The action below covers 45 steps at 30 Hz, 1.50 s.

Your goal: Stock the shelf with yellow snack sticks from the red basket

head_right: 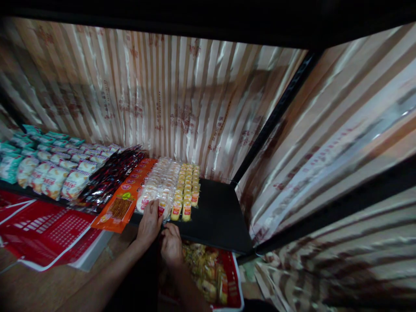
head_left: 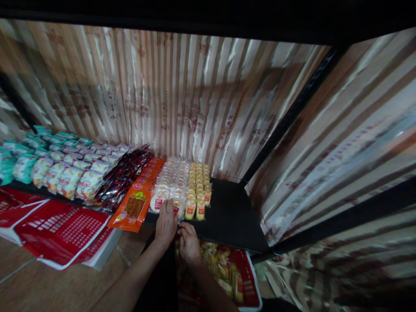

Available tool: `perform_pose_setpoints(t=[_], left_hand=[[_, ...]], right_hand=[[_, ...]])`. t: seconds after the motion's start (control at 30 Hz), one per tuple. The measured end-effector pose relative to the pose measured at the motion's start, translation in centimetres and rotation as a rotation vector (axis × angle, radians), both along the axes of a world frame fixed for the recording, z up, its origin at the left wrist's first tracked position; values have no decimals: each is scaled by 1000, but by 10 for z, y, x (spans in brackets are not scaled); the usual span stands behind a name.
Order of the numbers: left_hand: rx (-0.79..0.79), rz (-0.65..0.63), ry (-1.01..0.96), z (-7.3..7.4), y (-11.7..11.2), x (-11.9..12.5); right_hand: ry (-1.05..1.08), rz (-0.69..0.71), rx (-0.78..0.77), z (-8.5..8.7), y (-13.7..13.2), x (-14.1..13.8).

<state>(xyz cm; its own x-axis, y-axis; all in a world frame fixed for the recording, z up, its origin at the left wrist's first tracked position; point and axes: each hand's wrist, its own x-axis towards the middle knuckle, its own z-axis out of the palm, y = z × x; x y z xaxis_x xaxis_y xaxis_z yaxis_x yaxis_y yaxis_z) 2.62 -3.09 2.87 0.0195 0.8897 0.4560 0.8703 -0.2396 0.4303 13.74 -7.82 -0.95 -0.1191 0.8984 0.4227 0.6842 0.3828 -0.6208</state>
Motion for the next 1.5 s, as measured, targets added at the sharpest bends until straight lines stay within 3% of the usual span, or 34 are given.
perform_pose_setpoints(t=[0.33,0.57,0.9,1.0,1.17,1.3,1.5], left_hand=[[-45,65,109,7,2,2],[-22,68,179,11,-3,3],[-53,-80,247,9,3,-5],[-94,-82,257,9,0,-7],[-86,-86,242,10,-14,-9],[-54,-237,289,9,-26,-13],[-84,-615,461,14,-43,-6]], right_hand=[[78,-9,-7,7,-3,-2],[101,-58,13,3,-20,12],[33,-135,-57,9,-56,35],[23,-154,-74,2,-70,39],[33,-267,-143,-26,-89,56],[6,-430,-258,-48,-102,74],[-32,-465,-396,-63,-108,93]])
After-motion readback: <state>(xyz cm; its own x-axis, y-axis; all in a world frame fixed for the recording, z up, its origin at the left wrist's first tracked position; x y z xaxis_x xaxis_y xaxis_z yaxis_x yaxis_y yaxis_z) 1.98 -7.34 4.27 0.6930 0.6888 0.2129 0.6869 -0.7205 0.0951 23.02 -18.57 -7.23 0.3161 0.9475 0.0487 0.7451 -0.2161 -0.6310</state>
